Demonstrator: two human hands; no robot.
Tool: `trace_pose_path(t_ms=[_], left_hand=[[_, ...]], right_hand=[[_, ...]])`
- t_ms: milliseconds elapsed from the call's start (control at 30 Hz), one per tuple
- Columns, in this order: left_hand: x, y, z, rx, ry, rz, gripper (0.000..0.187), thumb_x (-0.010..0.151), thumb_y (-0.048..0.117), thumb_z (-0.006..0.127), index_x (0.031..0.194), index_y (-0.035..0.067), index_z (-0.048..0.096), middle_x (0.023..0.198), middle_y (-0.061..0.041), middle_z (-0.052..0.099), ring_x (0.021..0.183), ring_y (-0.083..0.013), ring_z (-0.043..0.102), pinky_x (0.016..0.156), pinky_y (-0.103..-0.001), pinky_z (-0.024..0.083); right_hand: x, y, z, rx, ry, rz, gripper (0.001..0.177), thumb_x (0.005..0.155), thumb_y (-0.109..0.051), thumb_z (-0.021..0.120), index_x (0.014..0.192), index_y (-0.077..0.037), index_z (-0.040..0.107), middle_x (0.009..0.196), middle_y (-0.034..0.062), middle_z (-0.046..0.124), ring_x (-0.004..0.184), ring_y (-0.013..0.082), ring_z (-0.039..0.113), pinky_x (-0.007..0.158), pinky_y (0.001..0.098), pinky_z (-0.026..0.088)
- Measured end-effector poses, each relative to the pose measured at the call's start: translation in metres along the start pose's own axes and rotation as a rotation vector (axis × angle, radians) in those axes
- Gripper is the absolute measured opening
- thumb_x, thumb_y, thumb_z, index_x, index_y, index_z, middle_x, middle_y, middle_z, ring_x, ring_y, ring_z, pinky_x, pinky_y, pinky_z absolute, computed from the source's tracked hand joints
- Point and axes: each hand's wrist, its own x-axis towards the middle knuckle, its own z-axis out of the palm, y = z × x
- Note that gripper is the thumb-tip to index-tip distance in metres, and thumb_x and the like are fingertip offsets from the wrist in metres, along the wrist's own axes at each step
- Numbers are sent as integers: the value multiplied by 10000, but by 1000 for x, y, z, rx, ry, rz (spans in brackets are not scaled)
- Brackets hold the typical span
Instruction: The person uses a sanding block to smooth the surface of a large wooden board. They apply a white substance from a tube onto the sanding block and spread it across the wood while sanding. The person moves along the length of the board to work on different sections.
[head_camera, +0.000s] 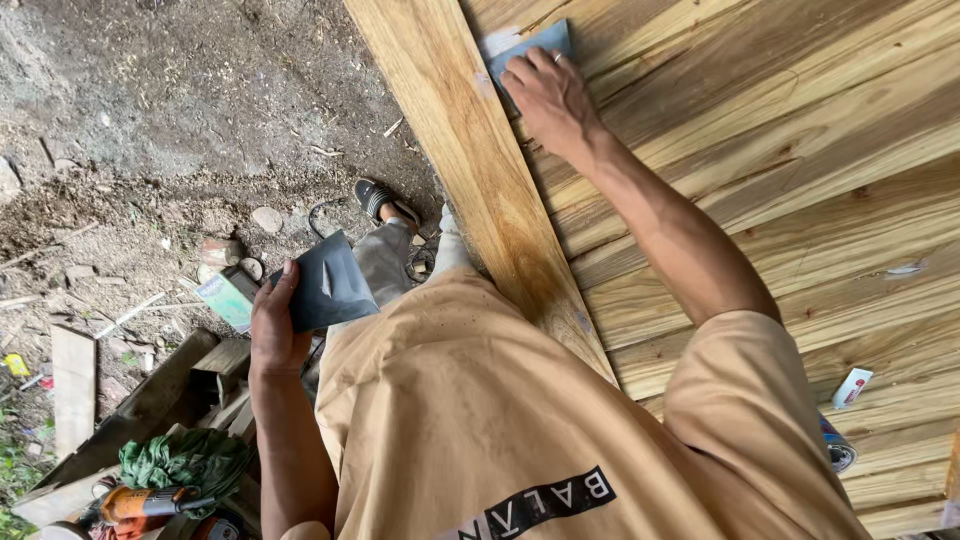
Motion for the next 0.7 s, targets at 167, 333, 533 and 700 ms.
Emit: trace_pose_path(t_ms=[167, 333, 533, 700], left_hand=[[5, 4, 8, 27, 3, -7, 257, 1066, 230, 576, 1116, -5, 669, 1042, -75, 719, 901, -154, 705, 838, -302, 586], [6, 2, -1, -14, -33, -3, 222, 1073, 213, 609, 1127, 7, 670, 1036, -66, 708, 885, -142, 688, 821, -290, 574], [10, -4, -10, -72, -73, 14, 199, 1113, 203, 624, 1085, 11, 668, 1028, -68, 705, 874, -143, 679, 816, -298, 577], [12, -10, -16, -45, -29, 9, 212, 1062, 217, 603, 1080, 19, 678, 1013, -62, 714, 874, -143, 688, 817, -295, 581]], right_hand=[[15, 24, 14, 85, 27, 68, 342, 999, 26, 688, 1330, -55, 674, 1349, 110, 639, 1212, 255, 572, 1060, 448, 483], [3, 6, 9, 118, 57, 61, 482, 802, -49, 759, 1276, -5, 680, 1303, 129, 649, 1188, 277, 570, 1036, 437, 484], [6, 16, -15, 59, -68, 8, 427, 898, -1, 756, 1311, -74, 678, 1341, 84, 639, 1243, 251, 548, 1098, 452, 467], [-4, 16, -13, 68, 32, 57, 631, 737, 68, 740, 1354, -39, 670, 1376, 88, 637, 1246, 251, 535, 1088, 411, 473]])
